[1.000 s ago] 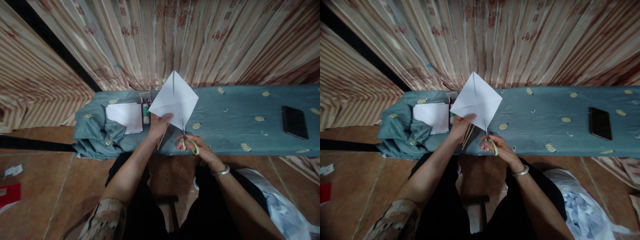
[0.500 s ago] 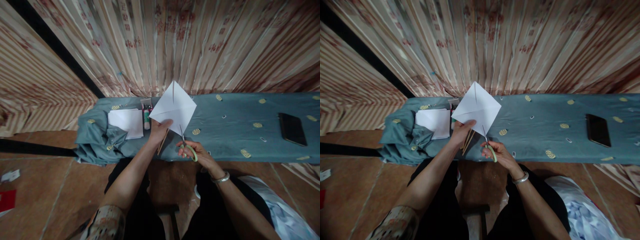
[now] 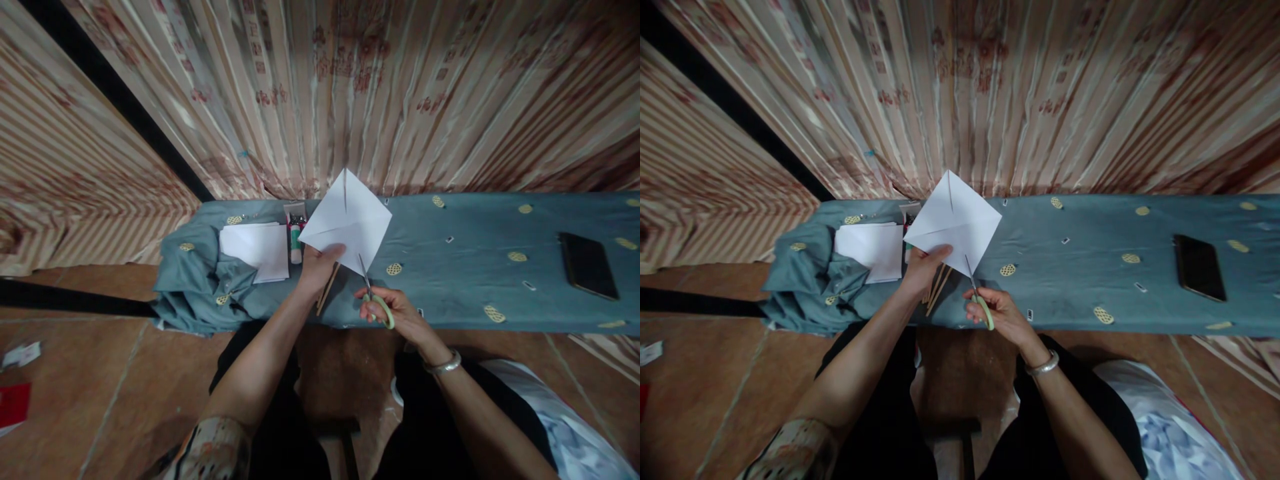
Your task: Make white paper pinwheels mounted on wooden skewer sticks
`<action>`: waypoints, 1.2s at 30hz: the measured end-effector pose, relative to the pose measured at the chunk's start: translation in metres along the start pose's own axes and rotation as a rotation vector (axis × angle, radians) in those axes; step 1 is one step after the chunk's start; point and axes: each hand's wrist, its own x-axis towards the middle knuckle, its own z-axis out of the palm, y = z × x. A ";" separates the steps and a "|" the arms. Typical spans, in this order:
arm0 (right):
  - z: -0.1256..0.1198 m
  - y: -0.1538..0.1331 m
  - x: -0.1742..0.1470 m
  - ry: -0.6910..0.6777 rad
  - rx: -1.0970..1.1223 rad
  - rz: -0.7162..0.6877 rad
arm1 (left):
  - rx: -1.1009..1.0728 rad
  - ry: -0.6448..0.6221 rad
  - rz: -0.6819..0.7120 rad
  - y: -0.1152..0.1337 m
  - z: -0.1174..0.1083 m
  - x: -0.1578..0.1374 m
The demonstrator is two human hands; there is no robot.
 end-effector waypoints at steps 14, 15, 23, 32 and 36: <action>0.001 0.002 0.002 0.030 0.029 0.029 | 0.004 0.015 -0.011 0.003 0.000 -0.001; 0.001 0.002 0.002 0.033 0.032 0.035 | 0.004 0.014 -0.008 0.002 0.000 -0.001; -0.002 0.001 0.002 0.056 0.016 0.032 | 0.032 0.011 -0.023 -0.005 0.001 -0.005; -0.001 0.005 0.004 0.064 0.039 0.026 | -0.011 0.001 -0.011 -0.002 0.002 -0.006; -0.002 0.005 0.004 0.065 0.038 0.034 | -0.001 -0.015 -0.010 -0.004 0.001 -0.006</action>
